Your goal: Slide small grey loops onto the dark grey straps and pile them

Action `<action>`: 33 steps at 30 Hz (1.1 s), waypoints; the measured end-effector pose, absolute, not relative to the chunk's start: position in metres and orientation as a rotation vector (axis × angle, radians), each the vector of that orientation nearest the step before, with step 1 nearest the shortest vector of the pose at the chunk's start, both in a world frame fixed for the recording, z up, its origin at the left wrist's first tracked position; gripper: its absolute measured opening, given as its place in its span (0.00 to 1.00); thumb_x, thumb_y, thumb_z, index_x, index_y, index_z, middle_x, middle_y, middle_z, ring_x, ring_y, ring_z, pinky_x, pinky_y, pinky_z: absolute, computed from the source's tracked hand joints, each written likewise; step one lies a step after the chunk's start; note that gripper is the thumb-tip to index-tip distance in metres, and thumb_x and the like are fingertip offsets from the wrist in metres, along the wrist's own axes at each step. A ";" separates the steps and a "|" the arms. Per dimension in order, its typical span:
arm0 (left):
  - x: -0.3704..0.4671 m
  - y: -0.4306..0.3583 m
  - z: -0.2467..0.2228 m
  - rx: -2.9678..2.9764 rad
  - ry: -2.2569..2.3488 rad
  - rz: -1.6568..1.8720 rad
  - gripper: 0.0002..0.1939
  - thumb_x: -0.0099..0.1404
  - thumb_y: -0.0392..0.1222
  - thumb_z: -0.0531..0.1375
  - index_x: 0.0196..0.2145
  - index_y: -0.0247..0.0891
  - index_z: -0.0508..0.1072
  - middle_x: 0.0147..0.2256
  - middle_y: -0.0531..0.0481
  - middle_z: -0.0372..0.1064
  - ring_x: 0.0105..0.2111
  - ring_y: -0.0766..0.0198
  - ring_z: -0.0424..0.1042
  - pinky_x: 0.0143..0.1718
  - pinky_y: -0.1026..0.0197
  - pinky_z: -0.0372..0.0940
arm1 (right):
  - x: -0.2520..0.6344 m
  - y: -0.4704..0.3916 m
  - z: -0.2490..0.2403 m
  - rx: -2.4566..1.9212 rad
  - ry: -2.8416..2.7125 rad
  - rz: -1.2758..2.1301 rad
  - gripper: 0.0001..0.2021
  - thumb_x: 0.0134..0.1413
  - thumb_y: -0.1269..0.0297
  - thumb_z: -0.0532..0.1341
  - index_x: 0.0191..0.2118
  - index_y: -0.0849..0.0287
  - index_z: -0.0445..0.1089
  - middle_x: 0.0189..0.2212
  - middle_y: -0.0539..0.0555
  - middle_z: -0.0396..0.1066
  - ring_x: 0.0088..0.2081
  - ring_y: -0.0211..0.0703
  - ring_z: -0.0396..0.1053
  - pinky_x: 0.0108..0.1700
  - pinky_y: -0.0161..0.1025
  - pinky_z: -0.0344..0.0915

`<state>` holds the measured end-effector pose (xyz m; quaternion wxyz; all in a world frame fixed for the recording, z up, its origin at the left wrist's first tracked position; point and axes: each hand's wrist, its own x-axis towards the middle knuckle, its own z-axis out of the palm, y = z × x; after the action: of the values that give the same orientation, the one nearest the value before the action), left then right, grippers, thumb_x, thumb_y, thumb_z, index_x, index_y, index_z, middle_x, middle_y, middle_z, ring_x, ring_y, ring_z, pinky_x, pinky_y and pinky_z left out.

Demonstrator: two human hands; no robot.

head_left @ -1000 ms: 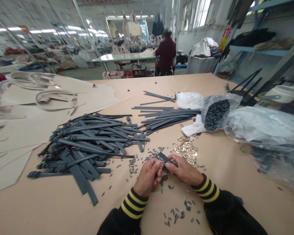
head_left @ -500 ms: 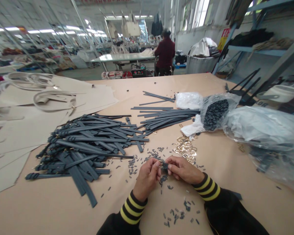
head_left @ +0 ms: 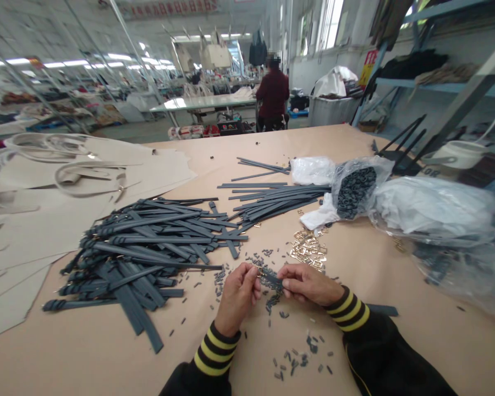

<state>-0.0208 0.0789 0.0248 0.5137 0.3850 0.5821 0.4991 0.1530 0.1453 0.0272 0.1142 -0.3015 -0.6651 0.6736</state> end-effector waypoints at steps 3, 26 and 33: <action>-0.023 0.078 0.024 0.767 1.200 1.161 0.14 0.56 0.49 0.56 0.24 0.35 0.60 0.16 0.58 0.60 0.12 0.75 0.57 0.12 0.73 0.50 | 0.155 0.146 0.029 -0.850 -1.971 1.993 0.09 0.52 0.61 0.54 0.35 0.62 0.62 0.21 0.46 0.64 0.15 0.25 0.53 0.17 0.25 0.50; -0.001 0.074 0.002 0.596 0.955 1.107 0.13 0.56 0.48 0.57 0.26 0.36 0.58 0.15 0.60 0.57 0.11 0.77 0.54 0.10 0.74 0.46 | 0.137 0.131 0.022 -0.812 -1.998 1.666 0.03 0.53 0.67 0.53 0.35 0.59 0.59 0.21 0.46 0.64 0.18 0.29 0.60 0.20 0.27 0.58; -0.012 0.071 -0.003 0.837 0.989 1.177 0.09 0.58 0.43 0.56 0.32 0.34 0.64 0.26 0.53 0.64 0.23 0.72 0.64 0.23 0.69 0.61 | 0.138 0.134 0.022 -0.821 -2.030 1.586 0.01 0.52 0.69 0.53 0.32 0.60 0.60 0.23 0.47 0.65 0.21 0.30 0.62 0.24 0.28 0.61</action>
<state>-0.0123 0.0712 -0.0033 0.6409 0.3672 0.4338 0.5160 0.1384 0.1338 0.0222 0.2172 -0.2963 -0.7329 0.5726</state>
